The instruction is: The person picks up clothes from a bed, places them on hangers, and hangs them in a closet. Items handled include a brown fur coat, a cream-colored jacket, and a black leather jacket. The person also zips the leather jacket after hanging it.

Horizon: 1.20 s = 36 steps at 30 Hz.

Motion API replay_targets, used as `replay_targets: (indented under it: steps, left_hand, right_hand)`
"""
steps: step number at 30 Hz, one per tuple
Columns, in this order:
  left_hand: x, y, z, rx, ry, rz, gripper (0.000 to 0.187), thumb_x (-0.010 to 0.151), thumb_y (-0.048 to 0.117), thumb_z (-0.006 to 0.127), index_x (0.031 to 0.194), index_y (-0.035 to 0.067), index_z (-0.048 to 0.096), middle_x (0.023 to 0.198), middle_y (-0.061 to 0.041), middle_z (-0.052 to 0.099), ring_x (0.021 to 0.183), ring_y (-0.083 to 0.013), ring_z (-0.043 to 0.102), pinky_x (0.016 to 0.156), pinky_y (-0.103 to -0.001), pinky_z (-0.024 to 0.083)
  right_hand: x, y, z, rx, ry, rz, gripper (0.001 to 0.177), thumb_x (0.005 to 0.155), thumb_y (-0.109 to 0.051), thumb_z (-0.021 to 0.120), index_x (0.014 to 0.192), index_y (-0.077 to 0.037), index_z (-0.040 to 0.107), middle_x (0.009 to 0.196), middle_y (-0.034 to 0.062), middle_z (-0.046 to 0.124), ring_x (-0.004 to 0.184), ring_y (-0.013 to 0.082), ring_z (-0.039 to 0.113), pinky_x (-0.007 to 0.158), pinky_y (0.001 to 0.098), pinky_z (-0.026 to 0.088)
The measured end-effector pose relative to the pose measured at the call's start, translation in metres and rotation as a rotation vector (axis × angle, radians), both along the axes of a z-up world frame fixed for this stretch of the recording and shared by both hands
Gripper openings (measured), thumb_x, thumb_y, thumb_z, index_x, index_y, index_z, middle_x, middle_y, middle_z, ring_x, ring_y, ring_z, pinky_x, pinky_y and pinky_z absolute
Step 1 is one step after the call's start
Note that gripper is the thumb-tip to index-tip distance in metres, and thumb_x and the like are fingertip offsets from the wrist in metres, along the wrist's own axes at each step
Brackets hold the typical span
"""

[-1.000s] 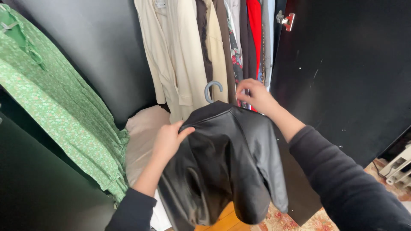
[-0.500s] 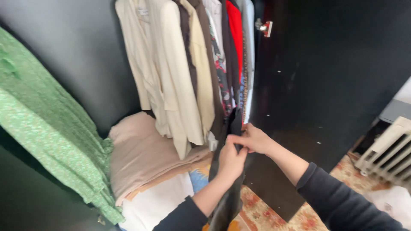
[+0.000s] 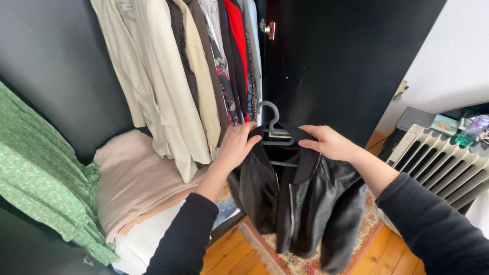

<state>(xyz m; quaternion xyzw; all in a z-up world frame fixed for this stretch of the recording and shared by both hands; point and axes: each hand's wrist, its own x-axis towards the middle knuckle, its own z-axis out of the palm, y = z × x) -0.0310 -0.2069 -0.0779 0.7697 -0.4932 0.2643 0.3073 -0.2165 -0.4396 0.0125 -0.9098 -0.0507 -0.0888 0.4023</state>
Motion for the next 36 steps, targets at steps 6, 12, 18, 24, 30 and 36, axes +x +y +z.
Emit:
replay_targets:
  steps: [6, 12, 18, 24, 30, 36]
  left_hand:
    - [-0.04, 0.007, 0.001, -0.097, 0.162, -0.005, 0.034, 0.105, 0.051, 0.051, 0.113, 0.019, 0.059, 0.086, -0.012, 0.072, 0.087, -0.039, 0.072, 0.073, -0.047, 0.057]
    - [-0.047, 0.017, 0.019, -0.17, 0.241, -0.054, 0.044, 0.107, 0.048, 0.052, 0.103, 0.008, 0.07, 0.077, -0.019, 0.071, 0.081, -0.0422, 0.071, 0.067, -0.044, 0.055]
    - [-0.028, 0.05, 0.018, -0.186, 0.521, -0.111, 0.042, 0.109, 0.038, 0.054, 0.089, 0.007, 0.076, 0.078, -0.02, 0.072, 0.073, -0.0152, 0.062, 0.07, -0.038, 0.053]
    - [0.028, 0.113, 0.02, -0.207, 0.634, -0.016, 0.045, 0.109, 0.042, 0.052, 0.104, 0.009, 0.082, 0.084, -0.01, 0.078, 0.088, -0.0187, 0.073, 0.08, -0.036, 0.055]
    - [-0.024, 0.2, 0.123, -0.001, 0.296, 0.419, 0.063, 0.105, 0.061, 0.041, 0.114, 0.009, 0.075, 0.102, -0.02, 0.077, 0.101, -0.0423, 0.072, 0.088, -0.053, 0.055]
    - [0.137, 0.291, 0.081, -0.372, 0.114, 0.633, 0.057, 0.102, 0.05, 0.062, 0.144, 0.013, 0.05, 0.133, -0.02, 0.058, 0.126, -0.0465, 0.054, 0.104, -0.065, 0.043]
  right_hand:
    - [-0.029, -0.01, 0.008, -0.081, -0.083, 0.045, 0.021, 0.095, -0.018, 0.069, 0.11, -0.006, 0.076, 0.089, 0.0099, 0.082, 0.086, 0.0188, 0.076, 0.078, 0.0388, 0.063]
    - [-0.039, -0.03, -0.003, -0.389, -0.146, -0.134, 0.033, 0.098, -0.045, 0.064, 0.104, -0.013, 0.07, 0.083, 0.0096, 0.078, 0.082, 0.0306, 0.076, 0.075, 0.0464, 0.061]
    - [-0.002, -0.02, -0.052, -0.477, -0.346, -0.213, 0.039, 0.1, -0.046, 0.063, 0.116, -0.01, 0.068, 0.085, 0.0109, 0.076, 0.088, 0.0341, 0.075, 0.075, 0.0458, 0.062]
    - [0.056, 0.035, -0.034, -0.52, -0.459, -0.187, 0.037, 0.103, -0.052, 0.057, 0.114, -0.018, 0.066, 0.083, 0.0051, 0.074, 0.09, 0.029, 0.075, 0.079, 0.0438, 0.061]
    - [0.121, 0.111, 0.001, -0.438, -0.49, -0.204, 0.049, 0.104, -0.052, 0.059, 0.1, -0.005, 0.068, 0.075, 0.0157, 0.073, 0.088, 0.0383, 0.073, 0.077, 0.0473, 0.058]
    - [0.31, 0.116, 0.008, 0.017, -0.364, -0.207, 0.045, 0.094, -0.06, 0.074, 0.1, -0.016, 0.08, 0.082, 0.007, 0.077, 0.097, 0.0312, 0.073, 0.086, 0.0433, 0.054]
